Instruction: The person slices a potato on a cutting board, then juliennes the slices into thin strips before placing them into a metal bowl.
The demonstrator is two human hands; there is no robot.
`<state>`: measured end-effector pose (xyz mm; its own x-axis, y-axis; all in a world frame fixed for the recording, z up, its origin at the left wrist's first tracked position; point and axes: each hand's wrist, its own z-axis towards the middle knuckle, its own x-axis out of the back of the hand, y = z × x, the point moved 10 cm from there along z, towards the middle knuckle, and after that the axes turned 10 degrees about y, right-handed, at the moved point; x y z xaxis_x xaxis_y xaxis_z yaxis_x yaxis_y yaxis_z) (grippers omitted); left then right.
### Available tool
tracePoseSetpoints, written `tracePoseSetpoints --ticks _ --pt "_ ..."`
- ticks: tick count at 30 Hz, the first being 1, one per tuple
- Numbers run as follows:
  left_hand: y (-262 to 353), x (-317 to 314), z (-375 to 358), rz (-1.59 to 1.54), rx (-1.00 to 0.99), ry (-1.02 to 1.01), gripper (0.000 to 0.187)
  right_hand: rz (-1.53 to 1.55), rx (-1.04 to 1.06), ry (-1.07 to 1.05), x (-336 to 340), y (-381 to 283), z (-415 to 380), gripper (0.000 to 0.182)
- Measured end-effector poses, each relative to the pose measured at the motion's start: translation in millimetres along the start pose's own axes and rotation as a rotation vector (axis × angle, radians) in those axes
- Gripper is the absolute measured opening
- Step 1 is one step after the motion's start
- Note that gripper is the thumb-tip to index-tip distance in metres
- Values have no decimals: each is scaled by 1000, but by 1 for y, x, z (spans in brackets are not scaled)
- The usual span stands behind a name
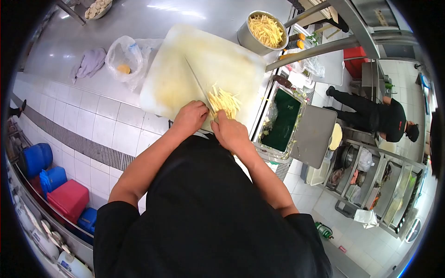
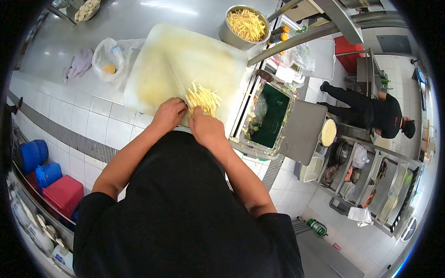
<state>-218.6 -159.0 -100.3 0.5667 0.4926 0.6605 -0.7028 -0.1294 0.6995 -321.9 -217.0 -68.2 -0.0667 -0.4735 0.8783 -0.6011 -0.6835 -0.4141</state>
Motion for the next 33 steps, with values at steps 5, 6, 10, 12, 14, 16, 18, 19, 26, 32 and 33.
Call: tracePoseSetpoints --ticks 5,6,10,12,14,16,18,19,26,32,33 --pt "-1 1 -5 -23 7 7 7 20 -36 -11 -26 7 -4 37" --pt "-2 1 -5 -22 6 6 7 22 -36 -11 -20 4 2 37" --pt "-1 3 -3 3 4 15 6 -13 -57 -79 -3 -4 -1 37" --pt "-2 7 -6 -12 17 33 6 -1 -75 -117 -16 -1 -5 36" --pt "-1 6 -6 -9 15 38 5 56 -43 -24 -26 3 3 36" --pt "1 4 -10 1 9 45 2 39 -39 -39 -14 -2 9 36" --pt "0 9 -2 22 -4 79 3 13 -10 -41 -5 -7 14 36" --pt "0 10 -4 -2 20 79 3 12 -37 -73 -9 -5 6 36" --pt "-6 3 -8 41 85 8 6 20 -57 -86 -18 -2 17 39" --pt "4 15 -9 -16 54 58 7 83 -67 -35 -31 4 9 38" --pt "4 14 -13 -19 50 47 7 88 -77 -33 -27 4 9 38"
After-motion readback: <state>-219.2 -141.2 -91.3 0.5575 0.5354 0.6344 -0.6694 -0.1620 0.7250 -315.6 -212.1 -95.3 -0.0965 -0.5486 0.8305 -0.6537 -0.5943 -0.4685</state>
